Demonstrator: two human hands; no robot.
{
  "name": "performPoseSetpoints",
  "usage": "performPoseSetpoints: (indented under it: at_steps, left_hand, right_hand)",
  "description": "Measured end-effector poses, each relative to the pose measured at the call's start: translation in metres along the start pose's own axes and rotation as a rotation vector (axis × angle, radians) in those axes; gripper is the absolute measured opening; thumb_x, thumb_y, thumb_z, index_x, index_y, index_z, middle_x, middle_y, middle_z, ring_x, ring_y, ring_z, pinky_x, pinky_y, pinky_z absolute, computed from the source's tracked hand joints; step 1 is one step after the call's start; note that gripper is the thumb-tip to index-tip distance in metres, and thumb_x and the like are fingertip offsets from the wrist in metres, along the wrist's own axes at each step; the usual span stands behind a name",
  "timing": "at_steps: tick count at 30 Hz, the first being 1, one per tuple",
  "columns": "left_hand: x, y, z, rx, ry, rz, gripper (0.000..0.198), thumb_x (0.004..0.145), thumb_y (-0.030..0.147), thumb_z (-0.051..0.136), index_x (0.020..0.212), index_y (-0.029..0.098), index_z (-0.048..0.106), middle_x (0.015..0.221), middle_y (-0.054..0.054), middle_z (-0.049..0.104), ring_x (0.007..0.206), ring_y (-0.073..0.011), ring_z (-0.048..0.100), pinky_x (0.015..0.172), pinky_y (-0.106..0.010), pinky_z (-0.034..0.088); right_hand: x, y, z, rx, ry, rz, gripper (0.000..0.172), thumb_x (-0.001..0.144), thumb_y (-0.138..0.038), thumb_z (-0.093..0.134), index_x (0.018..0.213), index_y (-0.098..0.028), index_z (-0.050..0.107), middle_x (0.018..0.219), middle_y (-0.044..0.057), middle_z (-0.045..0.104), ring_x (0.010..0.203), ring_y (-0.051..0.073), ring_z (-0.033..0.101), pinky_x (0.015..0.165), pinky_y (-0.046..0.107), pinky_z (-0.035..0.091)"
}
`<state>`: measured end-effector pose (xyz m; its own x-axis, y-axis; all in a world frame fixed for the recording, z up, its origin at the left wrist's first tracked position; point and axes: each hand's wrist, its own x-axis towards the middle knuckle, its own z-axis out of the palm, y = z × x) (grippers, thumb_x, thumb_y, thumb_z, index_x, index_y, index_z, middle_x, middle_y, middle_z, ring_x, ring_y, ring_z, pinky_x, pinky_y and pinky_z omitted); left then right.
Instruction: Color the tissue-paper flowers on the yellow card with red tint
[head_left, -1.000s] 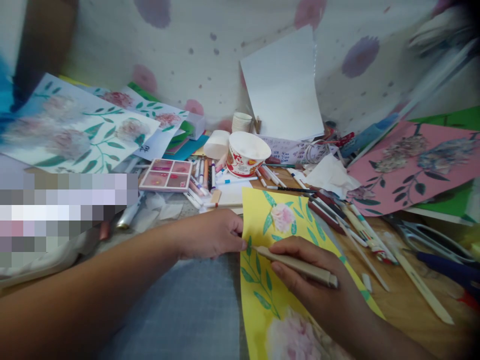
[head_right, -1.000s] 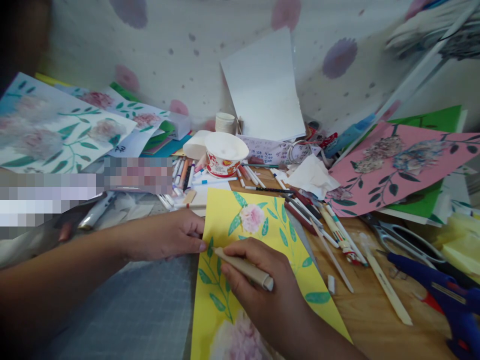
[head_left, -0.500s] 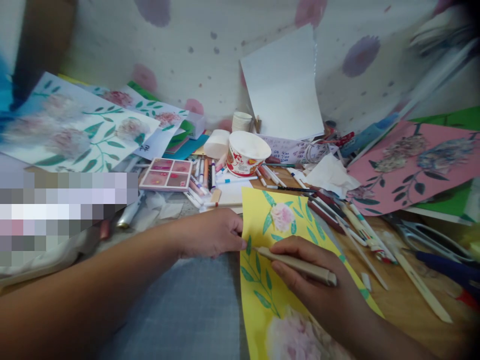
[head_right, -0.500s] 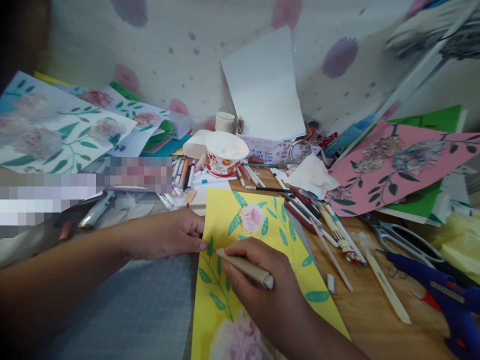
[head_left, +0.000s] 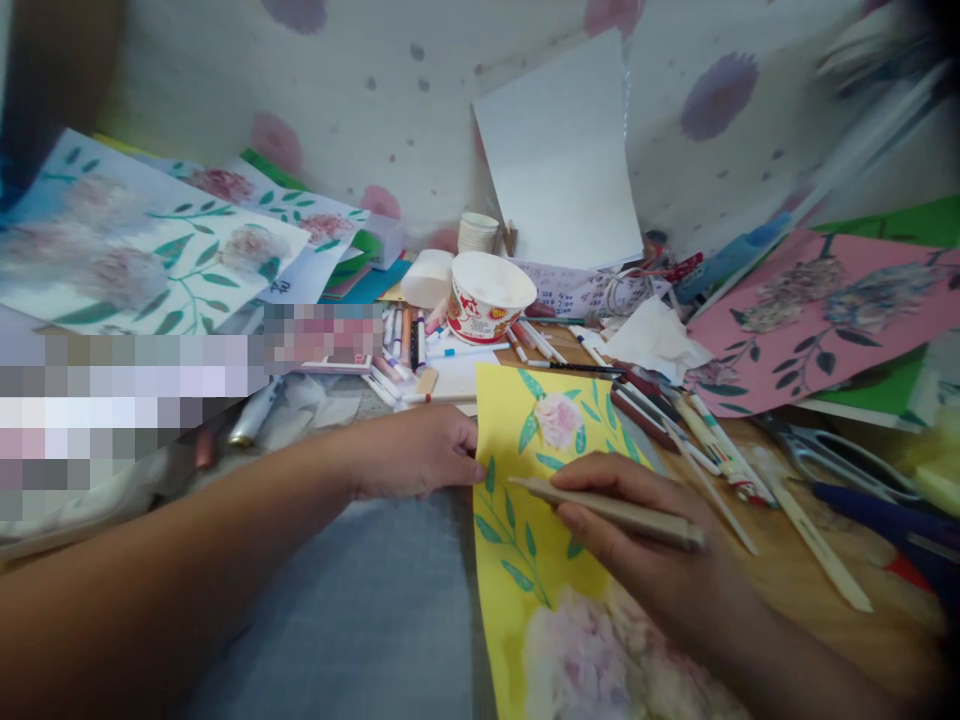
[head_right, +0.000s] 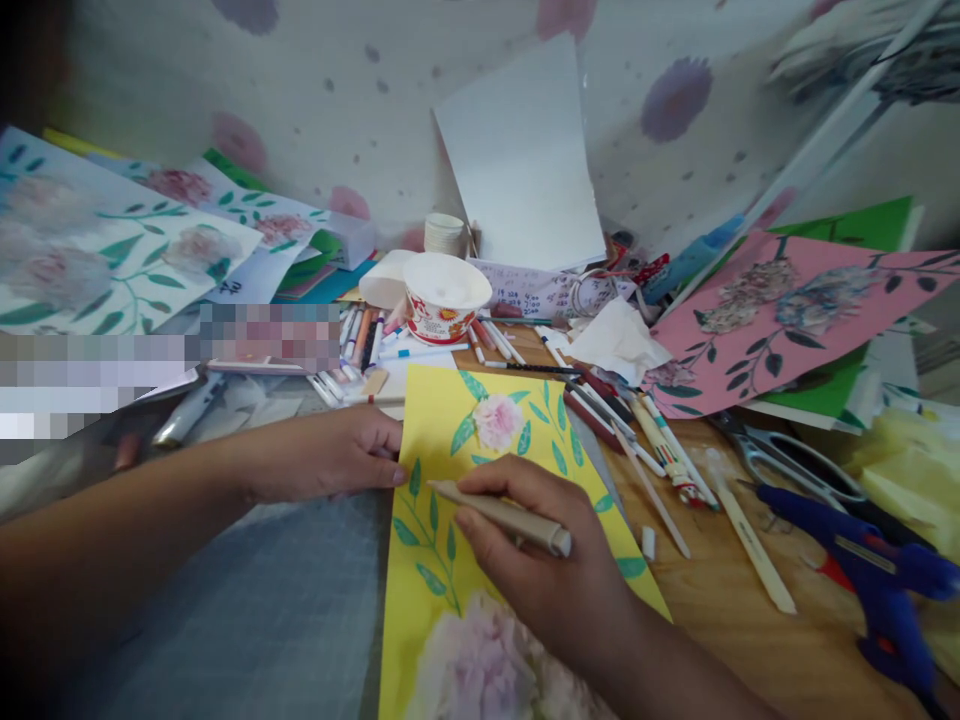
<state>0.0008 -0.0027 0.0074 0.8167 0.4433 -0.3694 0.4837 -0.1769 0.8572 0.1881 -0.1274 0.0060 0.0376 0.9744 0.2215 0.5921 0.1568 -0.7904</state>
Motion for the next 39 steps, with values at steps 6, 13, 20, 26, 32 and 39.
performPoseSetpoints:
  at_steps: [6,13,20,26,32,39]
  left_hand:
    - [0.006,-0.009,-0.004,-0.007,-0.015,-0.016,0.015,0.080,0.024,0.051,0.080,0.015,0.063,0.067,0.000,0.065,0.057,-0.0120,0.055,0.058,-0.020,0.039]
    - [0.007,-0.006,-0.006,0.132,0.178,-0.073,0.020,0.076,0.026,0.058,0.060,0.015,0.057,0.057,-0.001,0.063,0.048,-0.0102,0.045,0.048,-0.022,0.030]
    - [0.008,-0.007,-0.003,0.073,0.302,-0.055,0.020,0.079,0.027,0.053,0.062,0.016,0.053,0.062,-0.001,0.062,0.046,-0.0085,0.041,0.046,-0.022,0.028]
    - [0.013,-0.011,-0.009,0.337,0.482,-0.050,0.021,0.079,0.030,0.054,0.063,0.016,0.057,0.062,-0.001,0.063,0.054,-0.0128,0.051,0.053,-0.023,0.030]
    - [0.001,0.008,-0.003,0.642,0.537,0.067,0.012,0.078,0.028,0.061,0.072,0.017,0.063,0.054,0.005,0.053,0.052,-0.0115,0.045,0.053,-0.023,0.022]
    - [-0.019,0.027,0.017,0.623,-0.365,0.382,0.026,0.080,0.001,0.060,0.098,0.017,0.070,0.086,0.004,0.072,0.072,-0.0065,0.062,0.062,-0.010,0.037]
  right_hand:
    - [-0.021,0.000,-0.032,0.053,0.247,0.069,0.010,0.077,-0.027,0.066,0.087,-0.027,0.066,0.082,0.002,0.069,0.071,0.018,0.066,0.061,0.028,0.053]
    - [-0.057,-0.007,-0.049,0.109,0.183,0.180,0.015,0.078,-0.034,0.065,0.093,-0.031,0.068,0.082,0.004,0.073,0.077,0.023,0.070,0.059,0.029,0.059]
    - [-0.091,-0.009,-0.043,0.065,-0.009,0.141,0.024,0.075,-0.022,0.066,0.096,-0.036,0.065,0.081,-0.001,0.073,0.072,0.019,0.071,0.054,0.023,0.058]
    - [-0.097,-0.009,-0.007,-0.030,-0.049,0.041,0.007,0.075,-0.018,0.062,0.077,-0.025,0.062,0.064,0.000,0.068,0.056,0.015,0.064,0.050,0.025,0.051]
    - [-0.092,-0.002,-0.003,-0.086,0.010,0.023,0.007,0.078,-0.017,0.057,0.074,-0.024,0.055,0.056,-0.002,0.060,0.054,0.014,0.059,0.045,0.023,0.043]
    - [-0.081,-0.005,-0.007,-0.099,-0.056,0.070,0.004,0.078,-0.020,0.058,0.077,-0.023,0.056,0.060,-0.002,0.059,0.052,0.013,0.055,0.043,0.022,0.041]
